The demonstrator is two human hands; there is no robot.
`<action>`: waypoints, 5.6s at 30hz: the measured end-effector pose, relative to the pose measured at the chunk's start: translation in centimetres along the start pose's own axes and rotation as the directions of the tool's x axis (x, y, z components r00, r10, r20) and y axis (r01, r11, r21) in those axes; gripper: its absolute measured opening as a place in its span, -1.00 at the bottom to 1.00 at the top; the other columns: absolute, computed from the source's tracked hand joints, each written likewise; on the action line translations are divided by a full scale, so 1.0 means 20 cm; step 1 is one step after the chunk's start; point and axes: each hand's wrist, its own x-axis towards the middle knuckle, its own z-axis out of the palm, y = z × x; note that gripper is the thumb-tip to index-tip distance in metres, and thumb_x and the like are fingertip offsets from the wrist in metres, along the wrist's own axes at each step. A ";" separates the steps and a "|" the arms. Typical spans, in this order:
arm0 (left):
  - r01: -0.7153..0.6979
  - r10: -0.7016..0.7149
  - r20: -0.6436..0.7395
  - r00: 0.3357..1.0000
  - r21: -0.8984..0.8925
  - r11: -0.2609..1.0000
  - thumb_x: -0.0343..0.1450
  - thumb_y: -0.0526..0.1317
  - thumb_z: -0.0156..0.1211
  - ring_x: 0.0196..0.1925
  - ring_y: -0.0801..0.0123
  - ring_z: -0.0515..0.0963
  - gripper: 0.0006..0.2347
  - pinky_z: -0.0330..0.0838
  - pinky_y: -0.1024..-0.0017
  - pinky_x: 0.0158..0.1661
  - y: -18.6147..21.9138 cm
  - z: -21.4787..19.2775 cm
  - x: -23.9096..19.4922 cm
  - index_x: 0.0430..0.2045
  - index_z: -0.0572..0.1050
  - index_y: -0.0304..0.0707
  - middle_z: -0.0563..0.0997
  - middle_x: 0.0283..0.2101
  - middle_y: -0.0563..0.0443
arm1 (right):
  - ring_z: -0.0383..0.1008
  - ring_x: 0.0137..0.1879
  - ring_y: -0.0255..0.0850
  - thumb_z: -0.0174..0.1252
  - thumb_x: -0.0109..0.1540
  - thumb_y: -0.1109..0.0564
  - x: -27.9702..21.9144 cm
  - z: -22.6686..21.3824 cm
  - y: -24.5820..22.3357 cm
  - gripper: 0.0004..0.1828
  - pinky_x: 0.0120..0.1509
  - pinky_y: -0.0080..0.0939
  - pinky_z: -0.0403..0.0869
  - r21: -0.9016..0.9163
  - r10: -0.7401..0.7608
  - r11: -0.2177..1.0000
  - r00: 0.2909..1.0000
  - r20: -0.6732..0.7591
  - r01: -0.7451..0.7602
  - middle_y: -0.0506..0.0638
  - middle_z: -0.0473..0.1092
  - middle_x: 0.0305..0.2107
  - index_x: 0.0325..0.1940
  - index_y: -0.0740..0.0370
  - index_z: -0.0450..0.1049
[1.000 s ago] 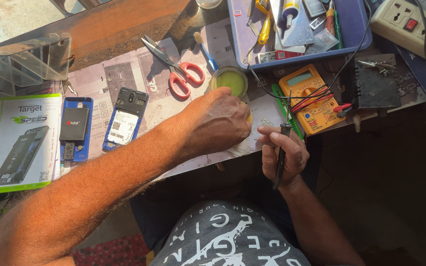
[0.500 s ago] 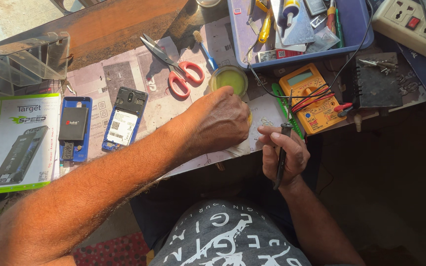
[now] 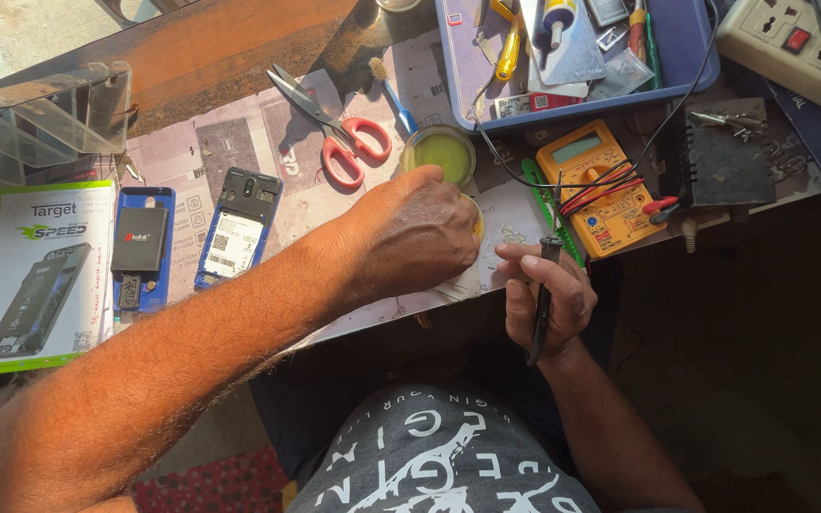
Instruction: The person solders a small electronic component using a soldering iron and solder wire. They repeatedly apply flux from a container and use tweezers to hold the component while working on a cluttered workbench.
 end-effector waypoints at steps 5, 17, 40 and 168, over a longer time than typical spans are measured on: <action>0.008 -0.008 0.012 1.000 0.000 1.000 0.25 -0.26 0.23 -0.31 0.13 0.69 -0.94 0.50 0.22 -0.36 -0.03 -0.03 -0.02 -0.58 0.63 -0.18 0.66 -0.41 -0.06 | 0.59 -0.26 -0.20 0.08 0.41 0.15 0.01 0.01 -0.01 -0.73 -0.16 -0.23 0.60 -0.014 0.002 1.000 1.000 -0.008 -0.002 0.24 0.54 -0.18 0.16 0.18 0.23; 0.295 -0.504 -0.335 0.796 -0.513 0.806 0.29 -0.31 0.31 -0.41 0.14 0.63 -0.96 0.47 0.22 -0.41 0.07 -0.01 -0.33 -0.53 0.60 -0.27 0.61 -0.48 -0.06 | 0.51 -0.17 -0.22 -0.05 0.47 -0.09 -0.01 0.00 -0.03 -0.60 -0.11 -0.19 0.62 0.136 0.020 0.991 1.000 0.015 -0.022 0.22 0.46 -0.08 0.32 0.13 0.25; 0.136 -0.972 0.135 0.193 -0.985 -0.109 0.34 -0.31 0.34 -0.54 0.65 0.49 -0.93 0.41 0.59 -0.48 0.43 0.56 -0.84 -0.42 0.65 -0.33 0.66 -0.49 0.13 | 0.34 -0.21 -0.25 0.08 0.38 0.07 -0.23 0.31 -0.37 -0.60 -0.09 -0.24 0.42 0.721 0.451 -0.502 0.566 0.690 -0.479 0.10 0.44 -0.25 0.27 0.25 0.45; 0.064 -0.960 0.146 0.239 -0.989 -0.134 0.35 -0.32 0.31 -0.57 0.69 0.52 -0.94 0.41 0.62 -0.52 0.44 0.36 -0.89 -0.49 0.63 -0.33 0.66 -0.51 0.12 | 0.32 -0.32 -0.27 0.12 0.35 0.17 -0.15 0.44 -0.36 -0.78 -0.16 -0.12 0.41 0.772 0.543 -0.098 0.616 0.571 -0.628 0.10 0.45 -0.33 0.05 0.31 0.46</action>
